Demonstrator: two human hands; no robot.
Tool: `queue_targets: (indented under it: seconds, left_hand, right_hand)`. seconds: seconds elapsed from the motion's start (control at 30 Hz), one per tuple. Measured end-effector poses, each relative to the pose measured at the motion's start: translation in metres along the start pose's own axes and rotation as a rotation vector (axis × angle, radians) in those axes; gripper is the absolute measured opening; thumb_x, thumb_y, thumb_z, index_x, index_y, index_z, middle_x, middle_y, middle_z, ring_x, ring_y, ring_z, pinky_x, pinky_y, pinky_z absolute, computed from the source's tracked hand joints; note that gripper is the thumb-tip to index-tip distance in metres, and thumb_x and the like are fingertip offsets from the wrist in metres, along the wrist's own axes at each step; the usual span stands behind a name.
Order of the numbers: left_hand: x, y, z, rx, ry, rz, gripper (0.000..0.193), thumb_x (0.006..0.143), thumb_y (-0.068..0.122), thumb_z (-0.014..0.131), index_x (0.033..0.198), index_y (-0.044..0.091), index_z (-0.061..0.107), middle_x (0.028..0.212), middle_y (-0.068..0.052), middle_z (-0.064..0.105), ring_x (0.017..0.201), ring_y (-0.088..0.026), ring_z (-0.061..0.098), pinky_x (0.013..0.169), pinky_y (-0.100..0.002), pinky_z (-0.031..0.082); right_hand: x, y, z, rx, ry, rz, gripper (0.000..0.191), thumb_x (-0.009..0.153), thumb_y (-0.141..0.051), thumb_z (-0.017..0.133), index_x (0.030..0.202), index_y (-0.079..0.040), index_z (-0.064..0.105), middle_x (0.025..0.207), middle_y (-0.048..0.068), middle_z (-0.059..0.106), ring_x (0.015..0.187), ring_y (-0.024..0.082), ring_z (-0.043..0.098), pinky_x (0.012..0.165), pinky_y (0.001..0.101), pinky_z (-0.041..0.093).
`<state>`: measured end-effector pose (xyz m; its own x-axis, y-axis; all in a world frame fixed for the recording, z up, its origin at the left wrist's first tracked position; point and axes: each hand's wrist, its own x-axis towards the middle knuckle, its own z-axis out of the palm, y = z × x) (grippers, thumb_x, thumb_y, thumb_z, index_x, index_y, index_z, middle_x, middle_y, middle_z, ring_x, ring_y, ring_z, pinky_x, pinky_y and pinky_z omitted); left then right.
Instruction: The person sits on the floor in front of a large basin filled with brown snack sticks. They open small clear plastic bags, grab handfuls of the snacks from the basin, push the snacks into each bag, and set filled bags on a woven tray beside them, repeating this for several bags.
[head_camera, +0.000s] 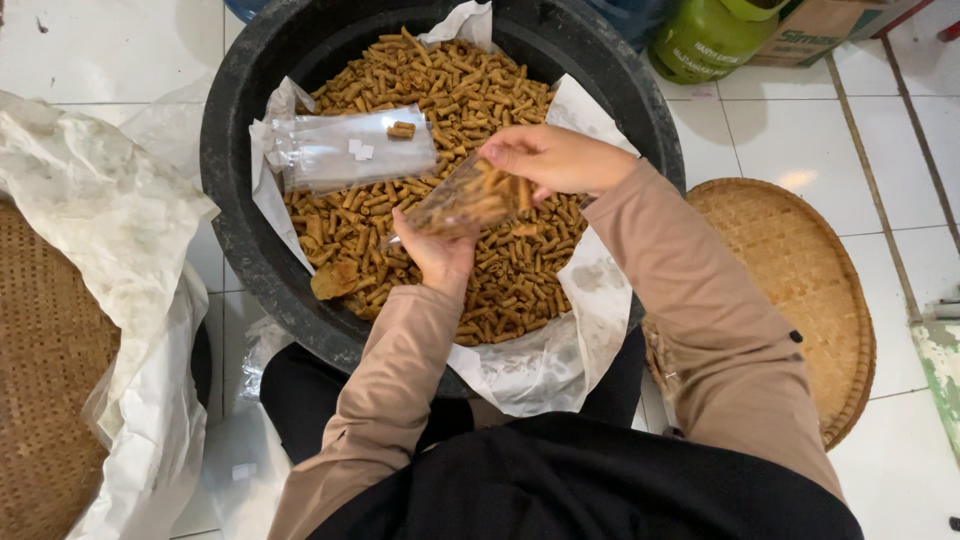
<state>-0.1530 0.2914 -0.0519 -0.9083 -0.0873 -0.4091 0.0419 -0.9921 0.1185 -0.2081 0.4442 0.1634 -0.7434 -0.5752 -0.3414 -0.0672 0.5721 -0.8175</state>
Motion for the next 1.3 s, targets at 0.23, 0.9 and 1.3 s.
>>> queue_targets:
  seconds: [0.23, 0.9, 1.3]
  left_hand:
    - [0.012, 0.013, -0.003, -0.158, 0.134, 0.036, 0.077, 0.095, 0.065, 0.046, 0.152, 0.013, 0.037, 0.149, -0.02, 0.043, 0.136, -0.036, 0.045, 0.111, -0.057, 0.042]
    - [-0.034, 0.013, 0.038, -0.302, -0.291, -0.215, 0.107, 0.081, 0.084, 0.054, 0.157, 0.011, 0.032, 0.15, -0.022, 0.044, 0.137, -0.04, 0.047, 0.117, -0.062, 0.037]
    - [-0.008, 0.015, 0.021, -0.229, -0.192, -0.013, 0.102, 0.082, 0.078, 0.056, 0.16, 0.018, 0.028, 0.159, -0.018, 0.037, 0.148, -0.041, 0.036, 0.122, -0.065, 0.033]
  right_hand:
    - [0.012, 0.073, 0.012, -0.114, 0.207, 0.13, 0.044, 0.103, -0.042, 0.054, 0.125, -0.005, 0.065, 0.116, 0.012, 0.069, 0.094, 0.02, 0.067, 0.081, 0.0348, 0.063]
    - [0.002, 0.139, 0.178, -0.756, -0.347, 0.189, 0.096, 0.073, -0.055, 0.083, 0.155, -0.034, 0.039, 0.161, 0.021, 0.026, 0.137, 0.047, 0.044, 0.114, 0.0525, 0.039]
    - [0.009, 0.175, 0.177, -0.732, -0.286, -0.038, 0.063, 0.066, -0.019, 0.083, 0.128, -0.017, 0.07, 0.127, 0.019, 0.059, 0.111, 0.038, 0.062, 0.093, 0.0467, 0.053]
